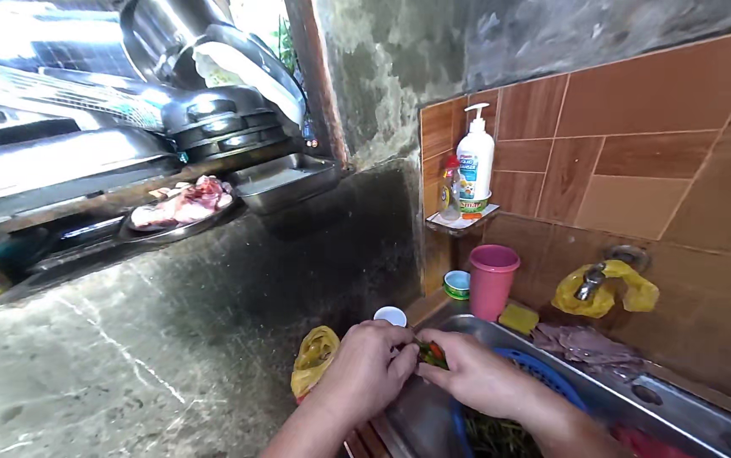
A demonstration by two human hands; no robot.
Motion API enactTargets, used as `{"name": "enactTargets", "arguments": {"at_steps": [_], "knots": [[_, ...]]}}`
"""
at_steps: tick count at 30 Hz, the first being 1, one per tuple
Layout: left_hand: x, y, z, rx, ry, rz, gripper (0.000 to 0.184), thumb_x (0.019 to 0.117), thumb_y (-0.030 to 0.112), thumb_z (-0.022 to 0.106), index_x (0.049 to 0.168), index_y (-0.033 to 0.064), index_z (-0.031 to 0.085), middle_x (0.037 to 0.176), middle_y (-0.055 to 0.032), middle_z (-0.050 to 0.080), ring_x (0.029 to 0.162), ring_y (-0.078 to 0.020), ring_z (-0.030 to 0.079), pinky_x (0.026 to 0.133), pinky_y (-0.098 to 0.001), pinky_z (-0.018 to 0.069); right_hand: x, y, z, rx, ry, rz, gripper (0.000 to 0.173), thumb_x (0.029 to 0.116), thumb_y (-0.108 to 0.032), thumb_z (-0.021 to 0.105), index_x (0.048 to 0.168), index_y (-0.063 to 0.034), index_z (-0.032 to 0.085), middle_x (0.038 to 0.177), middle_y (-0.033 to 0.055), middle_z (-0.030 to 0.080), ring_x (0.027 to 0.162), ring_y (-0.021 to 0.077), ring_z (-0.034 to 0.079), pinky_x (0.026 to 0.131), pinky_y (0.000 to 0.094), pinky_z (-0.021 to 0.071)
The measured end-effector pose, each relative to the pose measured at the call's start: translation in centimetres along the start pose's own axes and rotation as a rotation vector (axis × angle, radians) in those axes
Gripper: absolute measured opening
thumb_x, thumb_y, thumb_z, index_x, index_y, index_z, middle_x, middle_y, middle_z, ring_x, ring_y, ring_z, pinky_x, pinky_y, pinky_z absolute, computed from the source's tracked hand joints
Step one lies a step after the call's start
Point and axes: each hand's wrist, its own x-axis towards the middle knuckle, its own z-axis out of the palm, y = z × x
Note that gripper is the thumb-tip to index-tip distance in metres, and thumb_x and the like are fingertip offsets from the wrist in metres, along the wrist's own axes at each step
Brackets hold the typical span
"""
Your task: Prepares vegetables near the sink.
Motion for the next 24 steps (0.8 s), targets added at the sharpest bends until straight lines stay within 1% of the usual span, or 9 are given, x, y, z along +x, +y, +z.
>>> {"name": "enactTargets", "arguments": {"at_steps": [1, 3, 6, 12, 17, 19, 21, 23, 24], "knots": [[0.1, 0.1, -0.3, -0.056, -0.069, -0.036, 0.031, 0.1057, 0.024, 0.051, 0.111, 0.0052, 0.075, 0.109, -0.0100, 0.073, 0.102, -0.0165, 0.067, 0.094, -0.0354, 0.0518, -0.2, -0.2, 0.0, -0.028, -0.018, -0.009, 0.035, 0.1022, -0.018, 0.062, 0.133, -0.0013, 0.059, 0.112, 0.0172, 0.069, 0.101, 0.0265, 0.069, 0.095, 0.0449, 0.0547], [0.3, 0.0, -1.1, -0.128, -0.206, -0.062, 0.029, 0.1064, 0.022, 0.053, 0.118, 0.0070, 0.074, 0.119, -0.0091, 0.071, 0.109, -0.0139, 0.067, 0.100, -0.0340, 0.0514, -0.4, -0.2, -0.1, -0.060, -0.079, -0.047, 0.038, 0.1027, -0.020, 0.063, 0.136, -0.0017, 0.058, 0.116, 0.0183, 0.069, 0.104, 0.0280, 0.069, 0.097, 0.0464, 0.0543], [0.3, -0.2, -1.7, -0.128, -0.303, -0.036, 0.025, 0.1049, 0.019, 0.057, 0.117, 0.0066, 0.074, 0.118, -0.0092, 0.072, 0.110, -0.0137, 0.066, 0.100, -0.0341, 0.0510, -0.5, 0.0, 0.0, -0.059, -0.178, -0.095, 0.035, 0.1025, -0.021, 0.064, 0.132, -0.0019, 0.059, 0.107, 0.0148, 0.070, 0.095, 0.0234, 0.070, 0.091, 0.0424, 0.0564], [0.3, 0.0, -1.4, 0.010, -0.290, 0.082, 0.023, 0.1003, 0.014, 0.058, 0.110, 0.0048, 0.077, 0.107, -0.0123, 0.072, 0.103, -0.0213, 0.067, 0.093, -0.0408, 0.0520, -0.5, -0.1, 0.5, -0.060, -0.255, -0.066, 0.035, 0.1022, -0.021, 0.065, 0.129, -0.0009, 0.058, 0.100, 0.0117, 0.070, 0.087, 0.0196, 0.070, 0.086, 0.0389, 0.0567], [-0.5, -1.5, -0.1, -0.192, -0.245, 0.226, 0.020, 0.0954, 0.011, 0.063, 0.103, -0.0015, 0.076, 0.103, -0.0154, 0.072, 0.100, -0.0195, 0.067, 0.089, -0.0347, 0.0527, -1.0, 1.1, 0.6, 0.063, -0.338, -0.200, 0.029, 0.0972, -0.016, 0.070, 0.120, 0.0006, 0.063, 0.097, 0.0081, 0.071, 0.084, 0.0124, 0.070, 0.084, 0.0330, 0.0586], [-0.8, -2.3, 0.6, -0.314, -0.227, 0.231, 0.021, 0.0961, 0.012, 0.063, 0.102, -0.0030, 0.075, 0.102, -0.0140, 0.072, 0.096, -0.0134, 0.065, 0.086, -0.0291, 0.0522, -1.0, 1.3, 0.4, 0.073, -0.391, -0.227, 0.028, 0.0961, -0.015, 0.071, 0.118, 0.0018, 0.064, 0.098, 0.0085, 0.072, 0.086, 0.0114, 0.070, 0.086, 0.0324, 0.0586], [-0.9, -3.2, 0.8, -0.393, -0.181, 0.135, 0.022, 0.0995, 0.017, 0.061, 0.104, -0.0008, 0.074, 0.097, -0.0069, 0.071, 0.087, -0.0043, 0.064, 0.081, -0.0232, 0.0526, -0.9, 1.3, 0.3, 0.052, -0.445, -0.218, 0.026, 0.0962, -0.014, 0.071, 0.115, 0.0019, 0.065, 0.097, 0.0089, 0.070, 0.085, 0.0123, 0.068, 0.083, 0.0333, 0.0571], [-1.0, -4.1, -0.1, -0.394, -0.112, -0.041, 0.026, 0.1051, 0.021, 0.053, 0.108, 0.0027, 0.071, 0.091, -0.0027, 0.069, 0.081, -0.0051, 0.062, 0.079, -0.0265, 0.0523, -0.6, 1.4, 0.5, 0.047, -0.448, -0.172, 0.024, 0.0964, -0.015, 0.070, 0.114, 0.0005, 0.065, 0.095, 0.0086, 0.070, 0.082, 0.0130, 0.068, 0.081, 0.0339, 0.0569], [-1.1, -4.4, -0.5, -0.395, -0.096, -0.113, 0.030, 0.1080, 0.022, 0.043, 0.110, 0.0042, 0.067, 0.086, -0.0016, 0.064, 0.079, -0.0073, 0.060, 0.077, -0.0287, 0.0510, -0.5, 1.4, 0.6, 0.063, -0.419, -0.129, 0.024, 0.0968, -0.015, 0.070, 0.115, -0.0002, 0.064, 0.094, 0.0073, 0.071, 0.081, 0.0119, 0.068, 0.079, 0.0324, 0.0570]]}}
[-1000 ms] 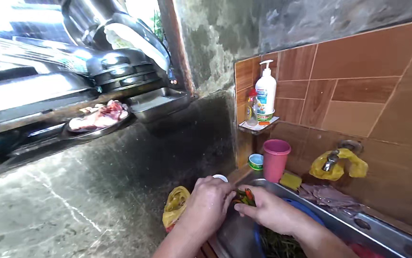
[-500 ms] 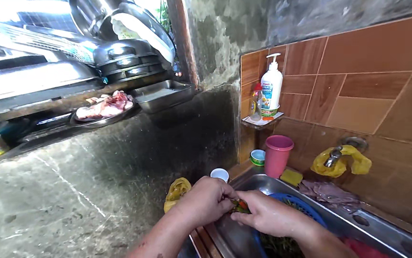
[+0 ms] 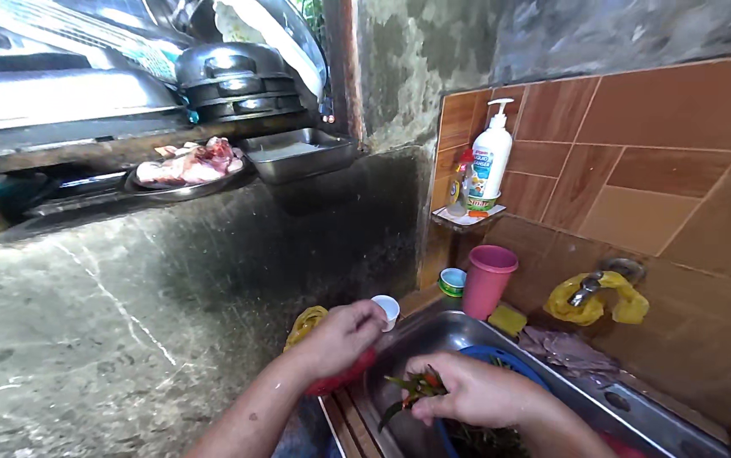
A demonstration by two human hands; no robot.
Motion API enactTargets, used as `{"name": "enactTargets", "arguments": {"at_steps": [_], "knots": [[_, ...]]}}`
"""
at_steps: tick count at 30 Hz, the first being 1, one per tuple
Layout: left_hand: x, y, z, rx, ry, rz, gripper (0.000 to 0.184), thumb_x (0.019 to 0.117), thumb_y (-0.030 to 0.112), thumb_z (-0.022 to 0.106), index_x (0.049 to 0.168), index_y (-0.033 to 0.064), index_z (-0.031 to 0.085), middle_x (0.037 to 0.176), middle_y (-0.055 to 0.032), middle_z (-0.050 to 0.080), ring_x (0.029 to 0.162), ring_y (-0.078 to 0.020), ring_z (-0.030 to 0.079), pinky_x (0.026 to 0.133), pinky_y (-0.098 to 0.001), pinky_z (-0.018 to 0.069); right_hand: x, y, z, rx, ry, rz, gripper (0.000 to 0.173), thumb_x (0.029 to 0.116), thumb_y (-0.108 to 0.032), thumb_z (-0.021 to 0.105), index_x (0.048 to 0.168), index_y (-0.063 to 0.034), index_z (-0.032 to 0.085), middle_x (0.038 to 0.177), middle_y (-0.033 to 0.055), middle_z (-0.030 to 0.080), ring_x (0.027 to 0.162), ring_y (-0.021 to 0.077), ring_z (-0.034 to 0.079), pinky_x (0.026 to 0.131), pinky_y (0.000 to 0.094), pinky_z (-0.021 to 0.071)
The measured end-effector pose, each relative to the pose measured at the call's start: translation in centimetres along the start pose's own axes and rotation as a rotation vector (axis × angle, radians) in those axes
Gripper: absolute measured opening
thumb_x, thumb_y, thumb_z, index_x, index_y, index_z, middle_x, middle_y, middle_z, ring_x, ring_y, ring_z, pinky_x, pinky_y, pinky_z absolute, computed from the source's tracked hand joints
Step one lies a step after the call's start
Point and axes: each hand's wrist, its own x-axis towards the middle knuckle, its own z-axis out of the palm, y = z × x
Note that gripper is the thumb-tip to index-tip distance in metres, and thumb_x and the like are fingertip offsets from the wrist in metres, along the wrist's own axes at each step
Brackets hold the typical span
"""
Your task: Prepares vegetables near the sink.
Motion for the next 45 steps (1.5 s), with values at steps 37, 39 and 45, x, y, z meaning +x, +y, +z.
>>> {"name": "enactTargets", "arguments": {"at_steps": [37, 39, 45], "knots": [[-1.7, 0.8, 5.1, 0.705, 0.235, 0.452, 0.016, 0.0940, 0.015, 0.065, 0.091, 0.0006, 0.072, 0.082, -0.0136, 0.067, 0.077, -0.0275, 0.071, 0.069, -0.0397, 0.0605, 1.4, -2.4, 0.2, -0.226, 0.180, 0.291, 0.033, 0.0990, -0.017, 0.067, 0.126, 0.0009, 0.062, 0.110, 0.0198, 0.068, 0.102, 0.0315, 0.067, 0.094, 0.0503, 0.0523], [-1.7, 0.6, 5.6, 0.741, 0.251, 0.484, 0.016, 0.0930, 0.015, 0.065, 0.088, 0.0011, 0.071, 0.081, -0.0133, 0.067, 0.076, -0.0272, 0.071, 0.068, -0.0391, 0.0604, 1.5, -2.5, 0.4, -0.262, 0.175, 0.284, 0.033, 0.0980, -0.014, 0.066, 0.127, 0.0014, 0.062, 0.113, 0.0214, 0.067, 0.107, 0.0336, 0.065, 0.096, 0.0521, 0.0506], [-1.6, 0.0, 5.5, 0.584, 0.120, 0.440, 0.017, 0.0919, 0.012, 0.063, 0.083, -0.0002, 0.070, 0.077, -0.0153, 0.065, 0.074, -0.0299, 0.069, 0.066, -0.0436, 0.0575, 1.8, -2.0, 0.8, -0.363, 0.100, 0.251, 0.032, 0.0978, -0.012, 0.066, 0.125, 0.0026, 0.063, 0.114, 0.0233, 0.067, 0.110, 0.0369, 0.064, 0.097, 0.0549, 0.0492]]}}
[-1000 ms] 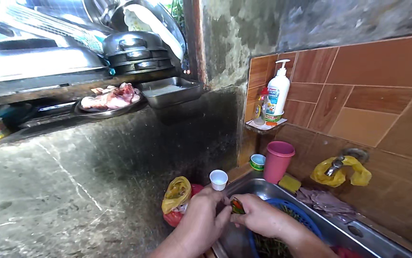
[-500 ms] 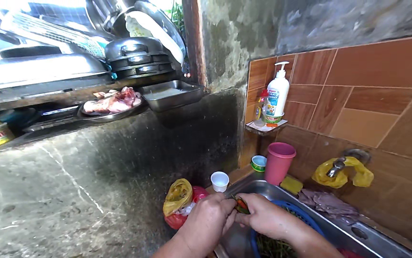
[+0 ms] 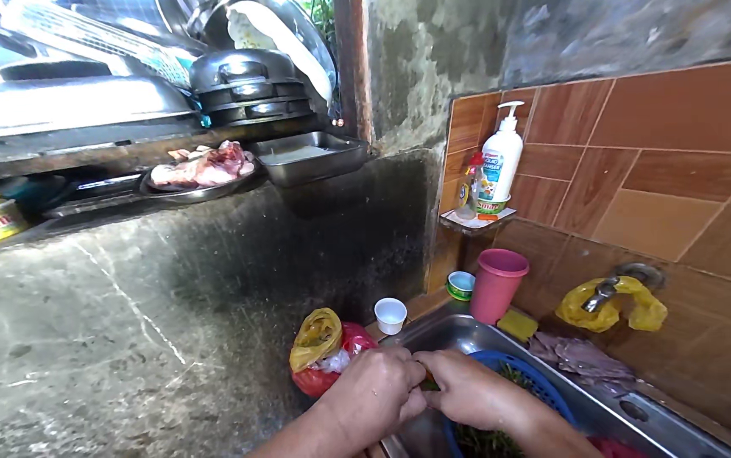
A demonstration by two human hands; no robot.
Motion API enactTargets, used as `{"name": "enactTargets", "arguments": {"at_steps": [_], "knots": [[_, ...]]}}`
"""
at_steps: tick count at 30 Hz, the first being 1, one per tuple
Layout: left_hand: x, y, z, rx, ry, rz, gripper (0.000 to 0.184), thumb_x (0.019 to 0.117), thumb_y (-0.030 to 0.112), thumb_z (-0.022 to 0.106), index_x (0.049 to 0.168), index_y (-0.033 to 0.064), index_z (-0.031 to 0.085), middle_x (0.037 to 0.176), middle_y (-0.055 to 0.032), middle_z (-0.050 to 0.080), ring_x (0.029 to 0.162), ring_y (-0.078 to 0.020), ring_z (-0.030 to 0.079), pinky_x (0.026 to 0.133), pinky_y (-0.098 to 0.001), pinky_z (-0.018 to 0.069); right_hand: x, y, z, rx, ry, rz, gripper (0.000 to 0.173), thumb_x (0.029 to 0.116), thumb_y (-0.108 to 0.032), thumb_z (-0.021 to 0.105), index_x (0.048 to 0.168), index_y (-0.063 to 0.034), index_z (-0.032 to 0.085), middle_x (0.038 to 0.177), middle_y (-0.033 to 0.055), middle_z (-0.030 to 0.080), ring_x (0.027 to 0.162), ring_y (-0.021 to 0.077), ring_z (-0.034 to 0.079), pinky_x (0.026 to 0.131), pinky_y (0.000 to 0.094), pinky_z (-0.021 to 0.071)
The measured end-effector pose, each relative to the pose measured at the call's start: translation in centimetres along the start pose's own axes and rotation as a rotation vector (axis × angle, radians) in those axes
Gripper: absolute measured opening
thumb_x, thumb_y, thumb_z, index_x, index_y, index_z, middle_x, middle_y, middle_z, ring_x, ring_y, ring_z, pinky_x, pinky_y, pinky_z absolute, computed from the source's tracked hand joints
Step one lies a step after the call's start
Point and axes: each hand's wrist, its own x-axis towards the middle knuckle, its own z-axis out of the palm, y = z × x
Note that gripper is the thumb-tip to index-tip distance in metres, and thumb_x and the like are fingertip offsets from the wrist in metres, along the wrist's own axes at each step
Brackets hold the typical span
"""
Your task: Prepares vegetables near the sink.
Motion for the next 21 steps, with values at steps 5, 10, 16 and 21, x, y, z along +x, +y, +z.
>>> {"name": "enactTargets", "arguments": {"at_steps": [5, 10, 16, 21], "knots": [[-0.5, -1.3, -1.3, -0.351, -0.080, -0.112, 0.019, 0.0944, 0.010, 0.059, 0.092, -0.0010, 0.074, 0.084, -0.0136, 0.071, 0.077, -0.0209, 0.066, 0.074, -0.0365, 0.0536, -0.2, 0.4, -0.1, 0.031, -0.065, 0.003, 0.035, 0.1005, -0.019, 0.067, 0.128, 0.0020, 0.061, 0.114, 0.0225, 0.067, 0.107, 0.0349, 0.066, 0.097, 0.0529, 0.0505], [-0.9, -3.2, -2.6, -0.892, -0.110, -0.546, 0.041, 0.1074, 0.031, 0.025, 0.102, 0.0117, 0.061, 0.076, 0.0075, 0.050, 0.062, -0.0031, 0.048, 0.059, -0.0220, 0.0429, -0.2, 0.5, -0.1, 0.069, -0.096, 0.023, 0.039, 0.1008, -0.020, 0.068, 0.132, 0.0023, 0.059, 0.114, 0.0219, 0.069, 0.103, 0.0336, 0.069, 0.097, 0.0515, 0.0524], [-0.7, -2.6, -2.5, -0.768, -0.155, -0.573, 0.022, 0.1048, 0.023, 0.058, 0.109, 0.0043, 0.067, 0.088, 0.0008, 0.066, 0.072, -0.0035, 0.060, 0.070, -0.0223, 0.0522, 0.3, -0.1, 0.0, 0.036, -0.114, 0.032, 0.036, 0.1010, -0.020, 0.067, 0.129, 0.0019, 0.060, 0.113, 0.0214, 0.068, 0.104, 0.0339, 0.068, 0.096, 0.0520, 0.0514], [-0.9, -1.9, -2.7, -0.459, -0.170, -0.377, 0.026, 0.1019, 0.025, 0.061, 0.109, 0.0040, 0.075, 0.102, -0.0092, 0.073, 0.092, -0.0123, 0.066, 0.087, -0.0310, 0.0529, 0.5, -0.1, 0.0, 0.011, -0.136, 0.034, 0.035, 0.1001, -0.019, 0.068, 0.127, 0.0023, 0.061, 0.112, 0.0218, 0.068, 0.104, 0.0343, 0.067, 0.097, 0.0528, 0.0506]]}}
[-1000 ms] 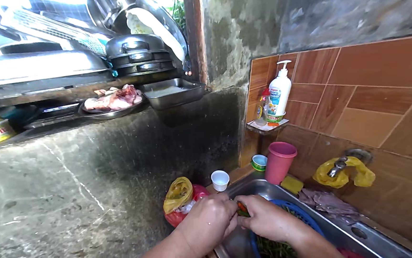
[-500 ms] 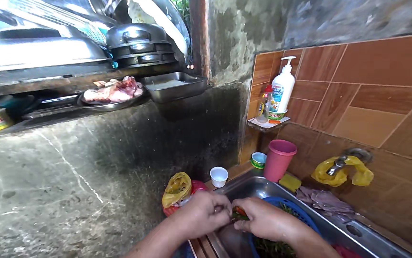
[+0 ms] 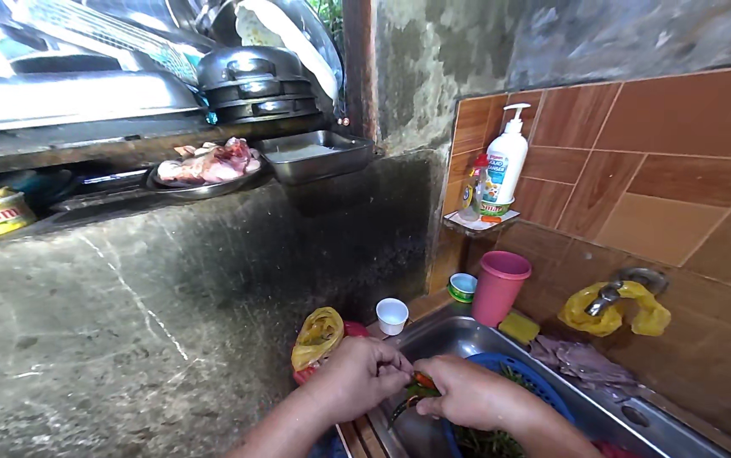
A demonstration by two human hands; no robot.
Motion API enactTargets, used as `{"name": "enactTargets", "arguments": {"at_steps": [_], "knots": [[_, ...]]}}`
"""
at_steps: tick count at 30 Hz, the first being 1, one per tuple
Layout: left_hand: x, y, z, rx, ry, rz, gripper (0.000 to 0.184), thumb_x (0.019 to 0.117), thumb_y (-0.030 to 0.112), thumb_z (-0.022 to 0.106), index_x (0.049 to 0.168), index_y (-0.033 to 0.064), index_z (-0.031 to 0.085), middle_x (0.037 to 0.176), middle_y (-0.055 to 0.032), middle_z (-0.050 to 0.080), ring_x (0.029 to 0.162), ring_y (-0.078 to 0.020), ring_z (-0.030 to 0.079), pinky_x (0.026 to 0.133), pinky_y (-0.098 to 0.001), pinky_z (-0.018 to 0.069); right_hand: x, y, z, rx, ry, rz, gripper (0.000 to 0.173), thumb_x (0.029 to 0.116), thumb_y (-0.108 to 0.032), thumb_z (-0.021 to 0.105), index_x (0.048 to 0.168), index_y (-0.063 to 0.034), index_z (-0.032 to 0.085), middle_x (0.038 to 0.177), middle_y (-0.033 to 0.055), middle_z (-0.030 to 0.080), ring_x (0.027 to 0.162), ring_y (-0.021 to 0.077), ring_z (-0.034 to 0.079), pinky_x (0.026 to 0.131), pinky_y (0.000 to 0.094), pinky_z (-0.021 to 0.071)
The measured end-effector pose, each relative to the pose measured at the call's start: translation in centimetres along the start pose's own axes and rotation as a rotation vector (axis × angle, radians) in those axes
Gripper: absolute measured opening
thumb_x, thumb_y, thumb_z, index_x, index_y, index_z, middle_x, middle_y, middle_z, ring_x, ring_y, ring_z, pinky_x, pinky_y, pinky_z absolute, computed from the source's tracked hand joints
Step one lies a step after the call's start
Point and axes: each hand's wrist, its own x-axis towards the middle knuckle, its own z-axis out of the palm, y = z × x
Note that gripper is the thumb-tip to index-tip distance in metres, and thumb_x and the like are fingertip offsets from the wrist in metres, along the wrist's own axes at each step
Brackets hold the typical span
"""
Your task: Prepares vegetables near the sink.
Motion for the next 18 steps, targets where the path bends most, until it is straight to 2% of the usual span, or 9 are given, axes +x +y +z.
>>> {"name": "enactTargets", "arguments": {"at_steps": [3, 6, 8, 10, 13, 16, 18], "knots": [[-0.1, 0.9, 0.2, 0.126, 0.019, 0.067, 0.025, 0.1024, 0.019, 0.059, 0.108, 0.0010, 0.076, 0.104, -0.0154, 0.074, 0.100, -0.0213, 0.069, 0.093, -0.0355, 0.0528, 0.1, -0.3, 0.1, -0.013, -0.014, 0.004, 0.037, 0.0999, -0.018, 0.068, 0.130, 0.0026, 0.060, 0.113, 0.0223, 0.069, 0.104, 0.0350, 0.068, 0.097, 0.0533, 0.0507], [0.0, 1.5, 0.5, 0.250, 0.035, 0.146, 0.022, 0.0984, 0.011, 0.059, 0.102, -0.0007, 0.077, 0.096, -0.0168, 0.074, 0.095, -0.0258, 0.070, 0.089, -0.0374, 0.0539, 0.0, -0.9, 0.1, -0.070, -0.032, 0.020, 0.039, 0.1002, -0.019, 0.068, 0.131, 0.0033, 0.060, 0.116, 0.0237, 0.068, 0.107, 0.0366, 0.067, 0.098, 0.0540, 0.0499], [0.1, 1.7, 0.8, 0.317, 0.021, 0.184, 0.019, 0.0949, 0.008, 0.060, 0.098, -0.0020, 0.076, 0.092, -0.0179, 0.073, 0.091, -0.0287, 0.070, 0.086, -0.0398, 0.0546, -0.1, -1.4, 0.2, -0.134, -0.045, 0.030, 0.038, 0.1006, -0.020, 0.068, 0.127, 0.0056, 0.061, 0.116, 0.0258, 0.065, 0.111, 0.0391, 0.063, 0.098, 0.0559, 0.0479], [0.3, 1.7, 0.9, 0.355, -0.037, 0.197, 0.019, 0.0943, 0.007, 0.061, 0.098, -0.0028, 0.076, 0.092, -0.0193, 0.073, 0.092, -0.0308, 0.070, 0.087, -0.0414, 0.0544, -0.1, -1.7, 0.4, -0.183, -0.053, 0.024, 0.035, 0.1006, -0.020, 0.068, 0.124, 0.0065, 0.062, 0.115, 0.0262, 0.065, 0.111, 0.0403, 0.063, 0.098, 0.0568, 0.0477], [0.4, 1.2, 0.7, 0.334, -0.092, 0.247, 0.017, 0.0927, 0.007, 0.064, 0.098, -0.0030, 0.077, 0.090, -0.0200, 0.072, 0.089, -0.0316, 0.069, 0.085, -0.0427, 0.0542, 0.0, -1.6, 0.6, -0.202, -0.081, -0.006, 0.033, 0.1008, -0.019, 0.067, 0.122, 0.0052, 0.063, 0.112, 0.0252, 0.066, 0.108, 0.0400, 0.064, 0.096, 0.0574, 0.0484], [0.4, -0.1, 0.6, 0.252, -0.120, 0.319, 0.015, 0.0902, 0.006, 0.066, 0.092, -0.0040, 0.076, 0.084, -0.0188, 0.071, 0.083, -0.0297, 0.068, 0.080, -0.0420, 0.0529, 0.0, -1.8, 0.8, -0.224, -0.126, -0.041, 0.029, 0.1016, -0.018, 0.066, 0.116, 0.0073, 0.064, 0.107, 0.0259, 0.066, 0.104, 0.0407, 0.064, 0.094, 0.0582, 0.0485], [0.4, -0.8, 0.5, 0.194, -0.161, 0.341, 0.015, 0.0903, 0.006, 0.066, 0.090, -0.0045, 0.076, 0.084, -0.0189, 0.072, 0.083, -0.0293, 0.069, 0.080, -0.0424, 0.0531, 0.2, -1.7, 1.1, -0.240, -0.152, -0.083, 0.028, 0.1014, -0.017, 0.066, 0.112, 0.0087, 0.065, 0.105, 0.0266, 0.066, 0.103, 0.0418, 0.064, 0.093, 0.0590, 0.0483]]}}
